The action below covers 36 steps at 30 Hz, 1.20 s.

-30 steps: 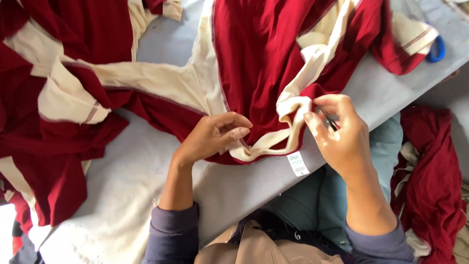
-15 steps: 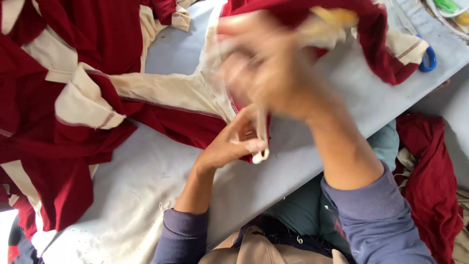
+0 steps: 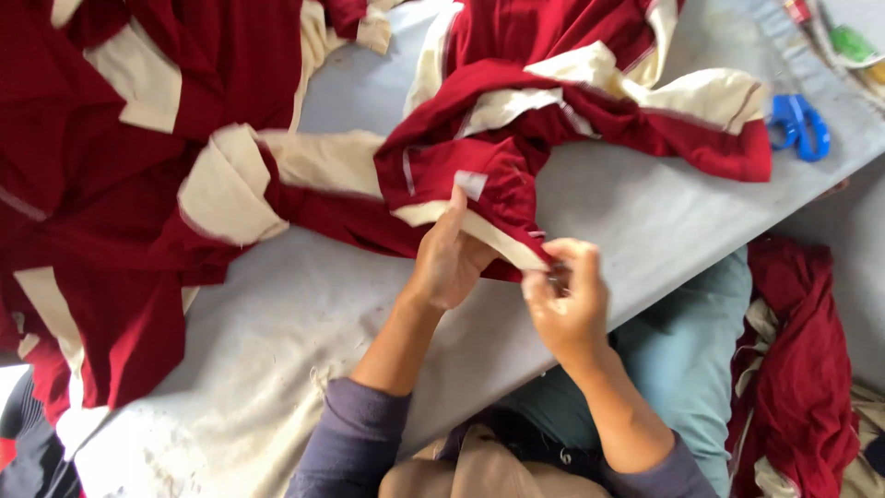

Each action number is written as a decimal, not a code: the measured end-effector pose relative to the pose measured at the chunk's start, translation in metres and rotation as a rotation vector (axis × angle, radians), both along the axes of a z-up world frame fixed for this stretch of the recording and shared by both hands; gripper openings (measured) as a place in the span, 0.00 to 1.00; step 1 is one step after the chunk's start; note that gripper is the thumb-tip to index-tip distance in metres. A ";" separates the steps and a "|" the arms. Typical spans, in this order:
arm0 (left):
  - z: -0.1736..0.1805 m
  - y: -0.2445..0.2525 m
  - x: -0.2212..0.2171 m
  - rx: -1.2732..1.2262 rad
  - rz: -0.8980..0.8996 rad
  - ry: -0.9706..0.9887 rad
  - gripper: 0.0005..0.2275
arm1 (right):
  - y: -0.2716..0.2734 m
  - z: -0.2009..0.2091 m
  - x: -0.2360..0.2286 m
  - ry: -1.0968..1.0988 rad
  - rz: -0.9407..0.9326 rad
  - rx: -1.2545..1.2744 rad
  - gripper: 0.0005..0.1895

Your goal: The person uses scissors to trim a red and white garment on a table, then switches to a seam ripper to remove threads and a label from the same garment. The person continues to trim and remove threads from the garment's edges.

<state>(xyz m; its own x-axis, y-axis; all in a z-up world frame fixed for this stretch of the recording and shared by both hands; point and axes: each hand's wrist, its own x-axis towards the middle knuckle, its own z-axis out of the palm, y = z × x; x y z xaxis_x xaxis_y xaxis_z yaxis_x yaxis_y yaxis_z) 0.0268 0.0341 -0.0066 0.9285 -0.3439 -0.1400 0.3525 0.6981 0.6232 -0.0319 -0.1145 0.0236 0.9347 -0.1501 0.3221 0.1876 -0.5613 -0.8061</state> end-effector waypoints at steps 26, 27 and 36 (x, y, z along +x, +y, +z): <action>0.009 -0.016 -0.007 0.007 0.174 0.198 0.32 | -0.019 0.009 0.011 0.156 -0.003 -0.337 0.04; 0.009 -0.020 -0.007 0.007 0.169 0.197 0.32 | -0.024 0.007 0.012 0.156 -0.007 -0.337 0.04; 0.031 -0.039 -0.027 0.174 0.015 0.186 0.19 | -0.044 0.018 0.003 0.424 0.076 0.185 0.03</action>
<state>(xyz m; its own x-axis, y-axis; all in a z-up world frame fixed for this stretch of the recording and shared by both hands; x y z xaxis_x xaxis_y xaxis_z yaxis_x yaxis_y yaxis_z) -0.0004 -0.0047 0.0241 0.8859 -0.2861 -0.3652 0.4631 0.5921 0.6595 -0.0294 -0.1583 0.0415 0.9887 -0.0949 -0.1160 -0.1446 -0.3986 -0.9057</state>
